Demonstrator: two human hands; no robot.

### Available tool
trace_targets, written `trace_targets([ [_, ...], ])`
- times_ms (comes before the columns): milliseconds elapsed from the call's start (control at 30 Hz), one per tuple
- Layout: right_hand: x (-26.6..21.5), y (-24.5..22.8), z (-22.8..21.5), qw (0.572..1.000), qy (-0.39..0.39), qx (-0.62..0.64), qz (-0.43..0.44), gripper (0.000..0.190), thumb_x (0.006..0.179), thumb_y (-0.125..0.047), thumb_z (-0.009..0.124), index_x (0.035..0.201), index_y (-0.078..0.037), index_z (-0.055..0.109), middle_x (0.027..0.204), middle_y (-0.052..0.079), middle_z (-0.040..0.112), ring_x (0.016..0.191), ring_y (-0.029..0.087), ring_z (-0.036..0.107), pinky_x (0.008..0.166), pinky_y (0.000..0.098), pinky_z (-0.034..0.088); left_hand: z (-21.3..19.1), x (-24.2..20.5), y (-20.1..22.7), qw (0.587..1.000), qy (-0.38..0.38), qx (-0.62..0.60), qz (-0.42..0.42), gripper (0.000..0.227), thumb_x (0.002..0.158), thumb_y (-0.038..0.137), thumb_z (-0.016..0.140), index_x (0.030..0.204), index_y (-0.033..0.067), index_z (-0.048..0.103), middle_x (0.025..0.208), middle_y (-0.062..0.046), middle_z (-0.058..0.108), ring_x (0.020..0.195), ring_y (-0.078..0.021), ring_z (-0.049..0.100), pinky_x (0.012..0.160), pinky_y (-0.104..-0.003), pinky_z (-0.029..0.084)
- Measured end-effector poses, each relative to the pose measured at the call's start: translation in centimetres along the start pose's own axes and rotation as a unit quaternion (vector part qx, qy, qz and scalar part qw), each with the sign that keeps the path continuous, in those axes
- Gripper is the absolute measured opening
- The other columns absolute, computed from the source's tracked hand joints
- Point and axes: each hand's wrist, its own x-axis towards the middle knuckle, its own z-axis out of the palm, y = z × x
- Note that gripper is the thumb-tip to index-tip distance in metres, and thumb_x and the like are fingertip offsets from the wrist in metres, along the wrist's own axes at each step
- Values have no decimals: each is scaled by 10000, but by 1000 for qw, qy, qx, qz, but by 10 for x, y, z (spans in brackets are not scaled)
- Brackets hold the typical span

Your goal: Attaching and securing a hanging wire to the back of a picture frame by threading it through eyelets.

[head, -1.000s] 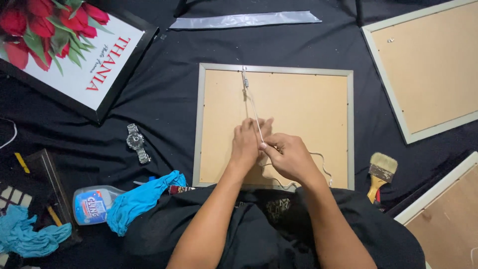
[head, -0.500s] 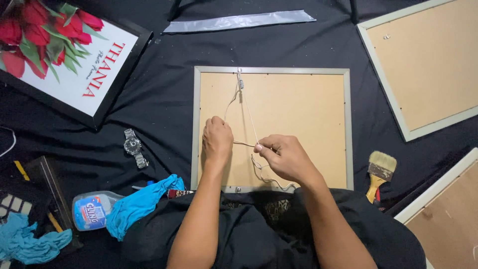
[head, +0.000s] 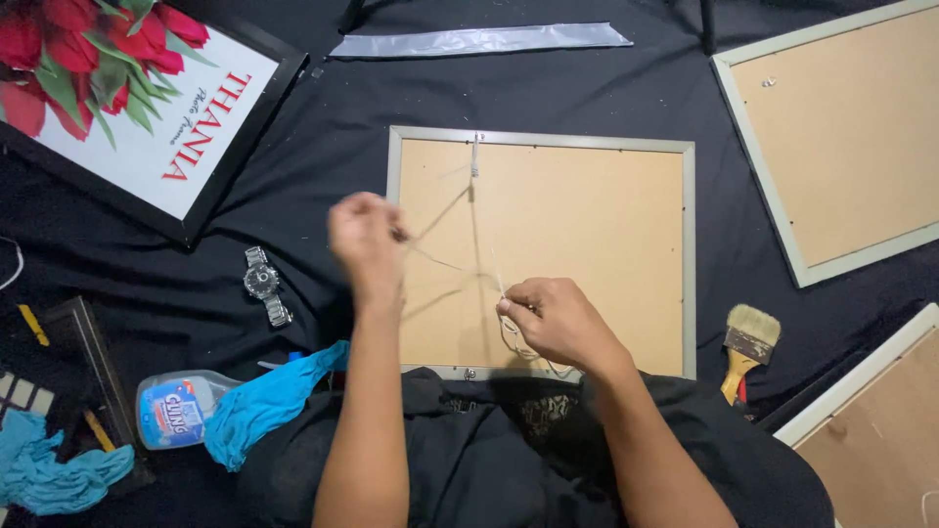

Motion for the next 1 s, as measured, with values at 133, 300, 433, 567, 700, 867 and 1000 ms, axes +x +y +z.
trace_targets([
  [133, 1, -3, 5, 1000, -12, -13, -13, 248, 919, -247, 583, 807, -101, 750, 764, 164, 722, 820, 376, 715, 771, 427, 562, -14, -8, 67, 972, 73, 95, 201, 117, 1040, 51, 534, 1140, 94, 489, 885, -83, 667, 706, -118, 625, 610, -172, 422],
  [300, 4, 0, 12, 999, -27, -14, -30, 253, 926, -237, 576, 785, -81, 718, 713, 162, 680, 766, 371, 692, 732, 413, 554, 11, -60, 83, 900, -75, 239, 358, 116, 1012, -19, 578, 1119, 21, 597, 1031, -95, 621, 858, -205, 631, 775, -347, 539],
  [433, 19, 51, 43, 997, -21, -26, -63, 253, 942, -214, 544, 829, -62, 712, 709, 184, 639, 756, 412, 659, 749, 452, 551, 45, -115, 96, 793, -353, 79, 490, 91, 898, 48, 675, 920, 101, 745, 839, -102, 740, 744, -310, 703, 797, -462, 589],
  [567, 11, 32, 33, 997, 7, 6, -79, 230, 953, -218, 561, 869, -94, 736, 706, 147, 637, 736, 368, 649, 738, 435, 550, 24, -82, 72, 900, -245, 190, 306, 122, 916, 166, 688, 993, 104, 758, 769, -96, 741, 693, -295, 724, 598, -386, 596],
  [700, 9, 11, 27, 993, 20, 85, -81, 170, 920, -229, 669, 951, -144, 812, 766, 115, 729, 740, 272, 700, 703, 378, 557, 11, -46, 14, 922, -226, 275, -153, 668, 919, 468, 712, 1379, -4, 606, 1195, -265, 711, 1121, -347, 713, 889, -475, 593],
  [867, 15, 11, 38, 994, -51, 25, -95, 237, 947, -293, 653, 768, -158, 730, 720, 52, 670, 743, 233, 683, 699, 330, 542, 20, -52, 0, 931, -249, 165, -209, 264, 976, 255, 601, 1124, 75, 725, 682, -60, 691, 567, -122, 652, 456, -280, 560],
  [1000, 16, 9, 29, 995, -100, -24, 4, 270, 948, -185, 624, 1147, -109, 790, 1053, 107, 799, 1005, 273, 749, 851, 383, 587, 15, -55, 13, 859, -315, 398, -73, 265, 914, 341, 565, 1038, 268, 788, 784, -15, 775, 866, -257, 761, 716, -418, 581],
])
